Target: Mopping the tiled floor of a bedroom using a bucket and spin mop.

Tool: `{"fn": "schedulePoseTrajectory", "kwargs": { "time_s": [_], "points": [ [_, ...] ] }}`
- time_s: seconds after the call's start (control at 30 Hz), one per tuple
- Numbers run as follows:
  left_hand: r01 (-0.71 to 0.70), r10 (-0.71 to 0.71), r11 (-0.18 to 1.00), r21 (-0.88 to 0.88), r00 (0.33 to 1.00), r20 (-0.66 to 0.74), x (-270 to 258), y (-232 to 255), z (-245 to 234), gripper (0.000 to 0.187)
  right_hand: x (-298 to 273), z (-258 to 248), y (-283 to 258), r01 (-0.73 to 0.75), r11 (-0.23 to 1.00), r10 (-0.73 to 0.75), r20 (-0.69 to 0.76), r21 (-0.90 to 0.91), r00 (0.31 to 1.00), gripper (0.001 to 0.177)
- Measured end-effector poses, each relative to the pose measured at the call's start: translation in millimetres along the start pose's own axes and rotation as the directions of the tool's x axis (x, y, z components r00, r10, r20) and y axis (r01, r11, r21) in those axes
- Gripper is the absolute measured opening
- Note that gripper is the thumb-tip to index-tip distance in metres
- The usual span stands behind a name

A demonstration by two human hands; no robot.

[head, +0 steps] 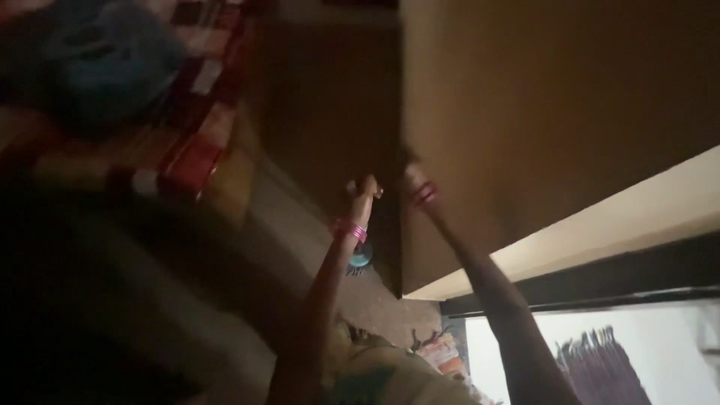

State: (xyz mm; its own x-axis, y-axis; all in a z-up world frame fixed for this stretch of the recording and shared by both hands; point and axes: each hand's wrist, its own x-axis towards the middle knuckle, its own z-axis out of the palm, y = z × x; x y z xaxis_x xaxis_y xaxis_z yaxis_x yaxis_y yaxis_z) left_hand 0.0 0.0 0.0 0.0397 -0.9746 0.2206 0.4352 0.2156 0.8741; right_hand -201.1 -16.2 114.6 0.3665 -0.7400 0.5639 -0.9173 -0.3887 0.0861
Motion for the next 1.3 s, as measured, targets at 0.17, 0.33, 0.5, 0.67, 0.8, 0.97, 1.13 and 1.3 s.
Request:
{"fn": "schedulePoseTrajectory", "kwargs": {
  "time_s": [0.17, 0.33, 0.5, 0.67, 0.8, 0.97, 1.13, 1.3],
  "points": [
    [-0.070, 0.045, 0.992, 0.108, 0.975, 0.216, 16, 84, 71, 0.030, 3, -75, 81, -0.100, 0.938, 0.085, -0.058, -0.332, 0.995, 0.016],
    [-0.105, -0.062, 0.956, 0.274, 0.840, 0.539, 25, 88, 86, 0.042, 7, -94, 115, -0.200, 0.779, 0.183, -0.090, -0.594, 0.979, 0.020],
    [-0.051, -0.195, 0.944, 0.325, 0.710, 0.677, 24, 109, 82, 0.049, 30, -180, 148, -0.210, 0.527, 0.208, -0.115, -0.823, 0.971, 0.025],
    [0.069, -0.164, 0.985, 0.160, 0.674, 0.720, 21, 98, 90, 0.045, 49, -232, 164, -0.119, 0.288, 0.183, -0.067, -0.950, 0.981, 0.030],
    [0.033, -0.205, 0.965, 0.262, 0.716, 0.667, 29, 96, 95, 0.038, 79, -249, 182, -0.090, 0.202, 0.167, -0.056, -0.975, 0.984, 0.030],
    [0.030, -0.195, 0.965, 0.261, 0.745, 0.637, 44, 104, 92, 0.037, 114, -265, 182, -0.189, 0.257, 0.209, -0.136, -0.948, 0.968, 0.023],
    [0.163, -0.315, 0.937, 0.310, 0.779, 0.542, 52, 129, 97, 0.039, 131, -251, 183, -0.332, 0.357, 0.315, -0.222, -0.873, 0.923, 0.026],
    [0.128, -0.270, 0.948, 0.293, 0.810, 0.521, 67, 122, 100, 0.039, 118, -232, 173, -0.387, 0.558, 0.569, -0.001, -0.735, 0.822, 0.029]
  ]
}}
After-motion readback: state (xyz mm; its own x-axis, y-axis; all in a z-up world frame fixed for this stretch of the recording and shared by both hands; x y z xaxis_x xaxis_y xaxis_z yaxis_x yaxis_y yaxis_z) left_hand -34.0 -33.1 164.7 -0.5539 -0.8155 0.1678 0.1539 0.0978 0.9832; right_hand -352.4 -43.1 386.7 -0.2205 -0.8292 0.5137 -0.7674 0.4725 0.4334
